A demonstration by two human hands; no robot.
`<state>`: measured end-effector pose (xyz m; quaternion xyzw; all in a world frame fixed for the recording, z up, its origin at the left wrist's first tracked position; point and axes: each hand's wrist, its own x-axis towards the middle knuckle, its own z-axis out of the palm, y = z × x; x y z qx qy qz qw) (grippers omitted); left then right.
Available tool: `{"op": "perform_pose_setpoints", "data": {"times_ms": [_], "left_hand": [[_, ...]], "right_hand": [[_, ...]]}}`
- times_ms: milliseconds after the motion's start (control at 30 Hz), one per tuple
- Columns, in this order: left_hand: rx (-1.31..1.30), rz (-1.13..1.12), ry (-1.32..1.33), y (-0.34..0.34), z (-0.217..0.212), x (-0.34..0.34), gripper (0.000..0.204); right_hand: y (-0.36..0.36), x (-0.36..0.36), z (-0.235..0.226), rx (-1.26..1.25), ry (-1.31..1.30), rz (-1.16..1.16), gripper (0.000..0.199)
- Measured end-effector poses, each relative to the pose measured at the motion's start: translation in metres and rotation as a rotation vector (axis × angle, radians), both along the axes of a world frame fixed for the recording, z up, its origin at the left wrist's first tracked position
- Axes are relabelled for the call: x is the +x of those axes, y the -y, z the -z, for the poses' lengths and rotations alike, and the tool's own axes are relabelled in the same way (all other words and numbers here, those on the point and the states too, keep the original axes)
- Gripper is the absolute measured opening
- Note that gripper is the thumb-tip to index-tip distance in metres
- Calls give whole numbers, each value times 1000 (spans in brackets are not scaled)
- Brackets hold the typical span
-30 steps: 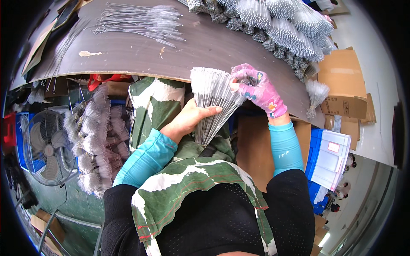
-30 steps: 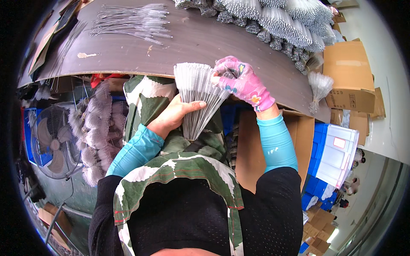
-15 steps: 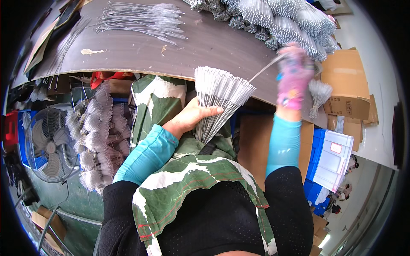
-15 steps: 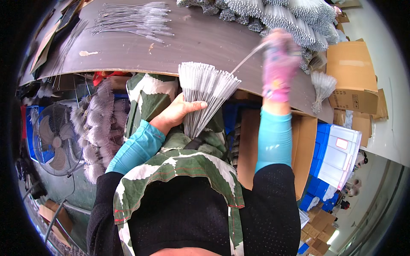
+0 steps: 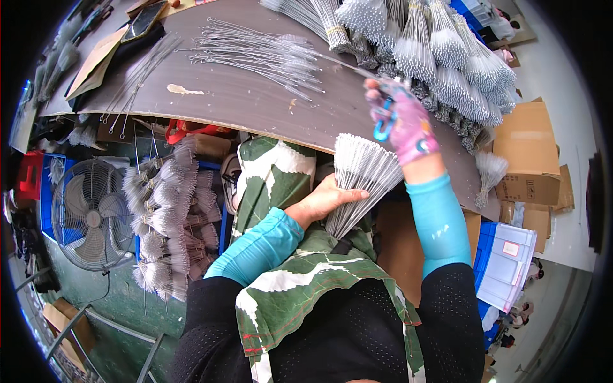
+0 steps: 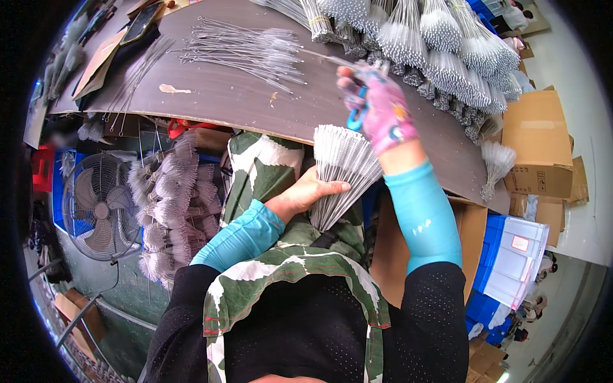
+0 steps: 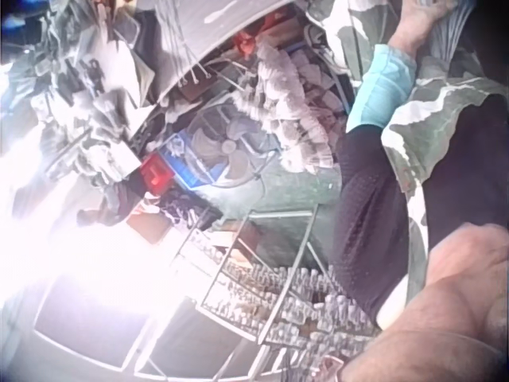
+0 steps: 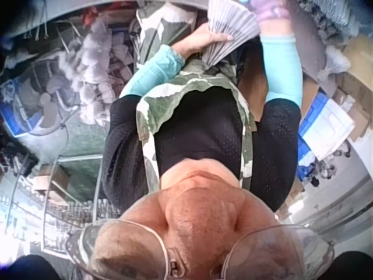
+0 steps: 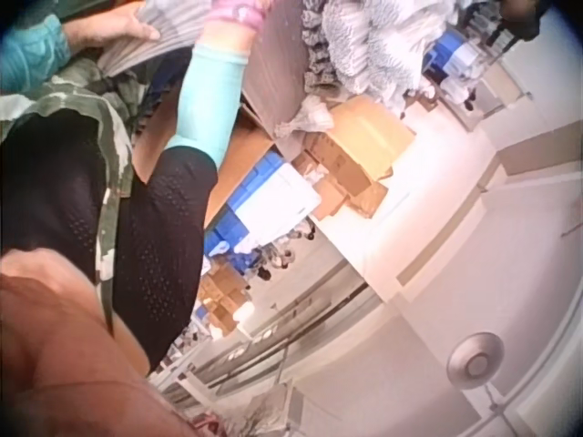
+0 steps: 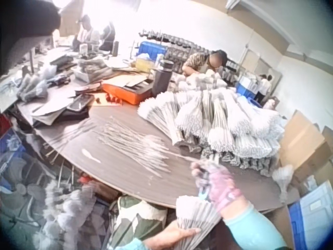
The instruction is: The recorder is at a factory workbench, taking small white brush-like items from a pile, organizing them into bundles, trimming them with scissors, and placing them into a box.
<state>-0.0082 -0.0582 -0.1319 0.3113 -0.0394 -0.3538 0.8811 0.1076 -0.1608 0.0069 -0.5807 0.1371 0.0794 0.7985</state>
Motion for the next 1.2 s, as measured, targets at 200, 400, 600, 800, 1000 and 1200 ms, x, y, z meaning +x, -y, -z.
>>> {"op": "perform_pose_setpoints", "data": {"times_ms": [200, 400, 600, 800, 1000, 1200], "left_hand": [[27, 1, 58, -3, 1, 2, 46], [16, 23, 67, -4, -2, 3, 44], [86, 4, 28, -3, -3, 1, 43], [52, 25, 32, -7, -3, -1, 49], [-130, 81, -144, -14, -9, 0, 57], [-147, 12, -175, -18, -10, 0, 50]], "right_hand": [[-58, 53, 28, -25, -180, -170, 20], [-17, 34, 0, -172, 22, -221, 21], [39, -13, 13, -1074, 186, -308, 27], [62, -52, 15, -824, 105, -613, 42], [69, -75, -1, -604, 46, -536, 37], [79, -78, 0, -554, 145, -529, 32]]}}
